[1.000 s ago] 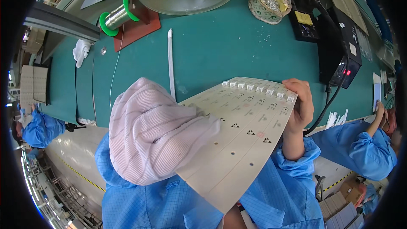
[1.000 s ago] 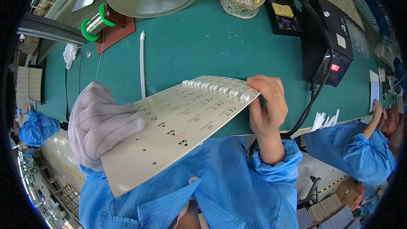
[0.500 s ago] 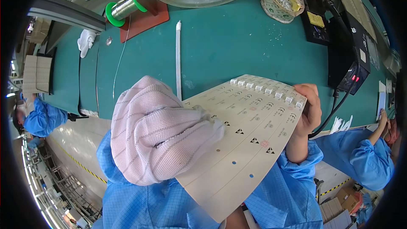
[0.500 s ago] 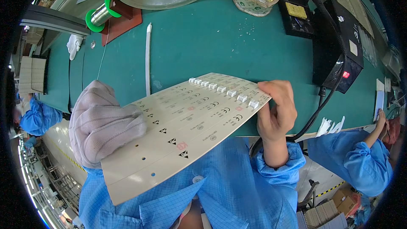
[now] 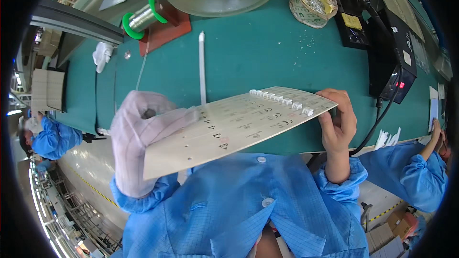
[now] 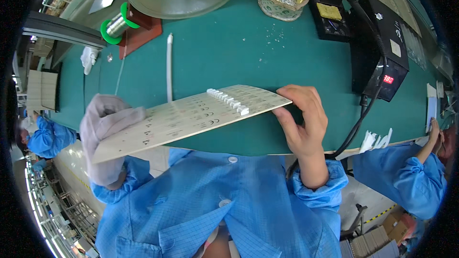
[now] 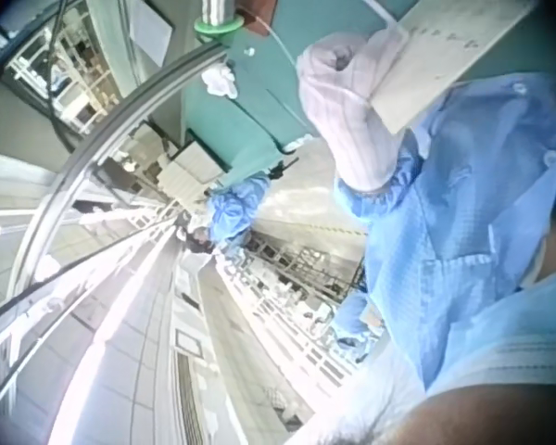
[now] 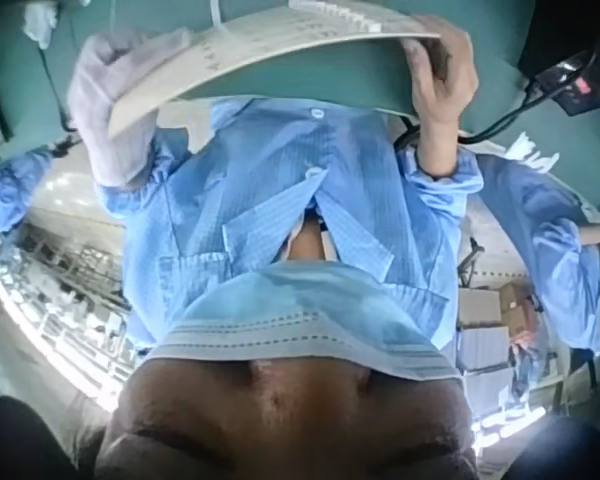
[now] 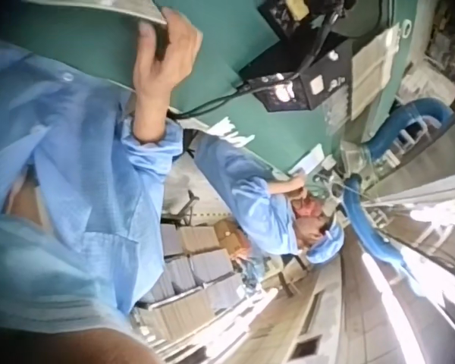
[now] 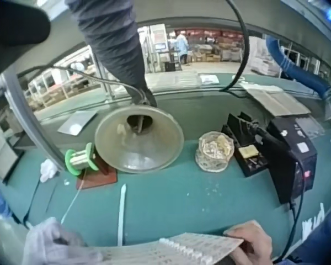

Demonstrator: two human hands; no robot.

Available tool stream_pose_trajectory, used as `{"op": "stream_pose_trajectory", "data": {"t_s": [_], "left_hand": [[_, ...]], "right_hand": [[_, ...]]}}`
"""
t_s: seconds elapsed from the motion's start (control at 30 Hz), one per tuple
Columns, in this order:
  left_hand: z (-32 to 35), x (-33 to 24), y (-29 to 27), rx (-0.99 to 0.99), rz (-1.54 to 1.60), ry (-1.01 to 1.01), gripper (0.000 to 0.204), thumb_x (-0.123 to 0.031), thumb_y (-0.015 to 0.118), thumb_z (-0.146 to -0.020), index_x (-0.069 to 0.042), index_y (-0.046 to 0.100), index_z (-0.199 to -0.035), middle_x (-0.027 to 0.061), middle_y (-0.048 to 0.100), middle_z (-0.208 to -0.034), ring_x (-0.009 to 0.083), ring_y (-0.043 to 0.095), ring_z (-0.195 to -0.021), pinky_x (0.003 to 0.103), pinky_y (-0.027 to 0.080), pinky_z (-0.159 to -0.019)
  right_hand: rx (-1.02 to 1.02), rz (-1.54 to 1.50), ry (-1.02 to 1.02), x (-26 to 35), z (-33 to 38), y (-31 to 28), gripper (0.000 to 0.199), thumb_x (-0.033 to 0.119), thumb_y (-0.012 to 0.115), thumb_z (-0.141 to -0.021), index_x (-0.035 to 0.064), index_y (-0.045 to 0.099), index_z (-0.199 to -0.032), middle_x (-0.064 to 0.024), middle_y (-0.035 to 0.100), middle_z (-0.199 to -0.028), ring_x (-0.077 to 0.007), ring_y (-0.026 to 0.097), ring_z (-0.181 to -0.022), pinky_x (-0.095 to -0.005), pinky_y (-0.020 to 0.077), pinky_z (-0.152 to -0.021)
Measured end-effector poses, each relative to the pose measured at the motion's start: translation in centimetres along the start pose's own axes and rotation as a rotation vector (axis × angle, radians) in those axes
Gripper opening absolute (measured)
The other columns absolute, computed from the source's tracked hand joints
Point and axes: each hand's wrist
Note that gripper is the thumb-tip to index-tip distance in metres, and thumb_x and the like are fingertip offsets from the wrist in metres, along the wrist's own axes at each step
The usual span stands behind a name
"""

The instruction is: The person solders an LED circuit board using a soldering iron and solder wire. The person then turns over the board, peels tape off it, separates it, and solders another circuit board.

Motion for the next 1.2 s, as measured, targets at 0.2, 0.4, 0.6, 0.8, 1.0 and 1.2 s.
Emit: {"op": "stream_pose_trajectory", "data": {"t_s": [0.2,0.4,0.6,0.8,1.0,1.2], "left_hand": [[1.1,5.0,4.2,-0.179,0.433,0.043,0.019,-0.014,0.063,-0.074,-0.002,0.068,-0.087,0.0174,0.061,-0.096,0.0255,0.058,-0.085,0.033,0.047,-0.073],[-1.0,7.6,10.0,-0.166,0.836,0.179,0.018,-0.012,0.062,-0.081,-0.003,0.06,-0.095,0.0249,0.058,-0.111,0.0298,0.058,-0.101,0.037,0.048,-0.085],[-1.5,9.0,12.5,0.101,1.601,-0.676,0.018,-0.012,0.059,-0.085,-0.001,0.057,-0.099,0.0221,0.057,-0.114,0.0255,0.058,-0.102,0.035,0.048,-0.087],[-1.3,8.7,12.3,0.122,1.649,-0.93,0.017,-0.012,0.058,-0.087,0.0,0.057,-0.099,0.0196,0.058,-0.113,0.0237,0.058,-0.101,0.033,0.048,-0.086],[-2.7,6.2,12.1,0.188,1.538,-0.983,0.017,-0.012,0.058,-0.087,0.0,0.057,-0.099,0.0187,0.058,-0.113,0.0233,0.059,-0.1,0.033,0.048,-0.086],[-4.2,4.5,11.3,0.232,1.426,-1.027,0.017,-0.012,0.057,-0.087,0.0,0.057,-0.099,0.0178,0.058,-0.113,0.0229,0.059,-0.1,0.032,0.048,-0.086]], "right_hand": [[0.068,-0.028,0.217,0.7,-0.2,0.8,0.055,0.011,0.073,-0.069,0.0026,0.052,-0.119,-0.0141,0.055,-0.113,-0.0241,0.055,-0.085,-0.0335,0.046,-0.076],[0.147,-0.14,0.196,2.4,-0.9,2.4,0.046,0.015,0.072,-0.07,0.0024,0.057,-0.112,-0.0143,0.059,-0.106,-0.0275,0.058,-0.087,-0.0354,0.0477,-0.074],[-0.05,0.057,-0.231,4.8,-2.8,3.4,0.031,0.006,0.067,-0.064,-0.0019,0.059,-0.093,-0.0134,0.061,-0.085,-0.0281,0.057,-0.072,-0.0339,0.047,-0.062],[-0.084,0.076,-0.233,4.9,-2.9,4.4,0.034,0.006,0.067,-0.061,-0.0024,0.059,-0.092,-0.0128,0.061,-0.083,-0.0265,0.056,-0.071,-0.0344,0.0462,-0.06],[-0.074,0.077,-0.255,5.3,-3.1,4.5,0.034,0.006,0.068,-0.06,-0.0024,0.059,-0.092,-0.0128,0.061,-0.083,-0.0265,0.056,-0.07,-0.0333,0.0457,-0.059],[-0.065,0.085,-0.25,5.0,-3.1,4.3,0.036,0.007,0.068,-0.059,-0.0042,0.058,-0.092,-0.0142,0.06,-0.082,-0.0269,0.056,-0.068,-0.0338,0.0459,-0.058]]}}
Point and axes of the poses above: each hand's wrist, its own z-axis away from the middle knuckle, its own y-axis out of the palm, x = y × z
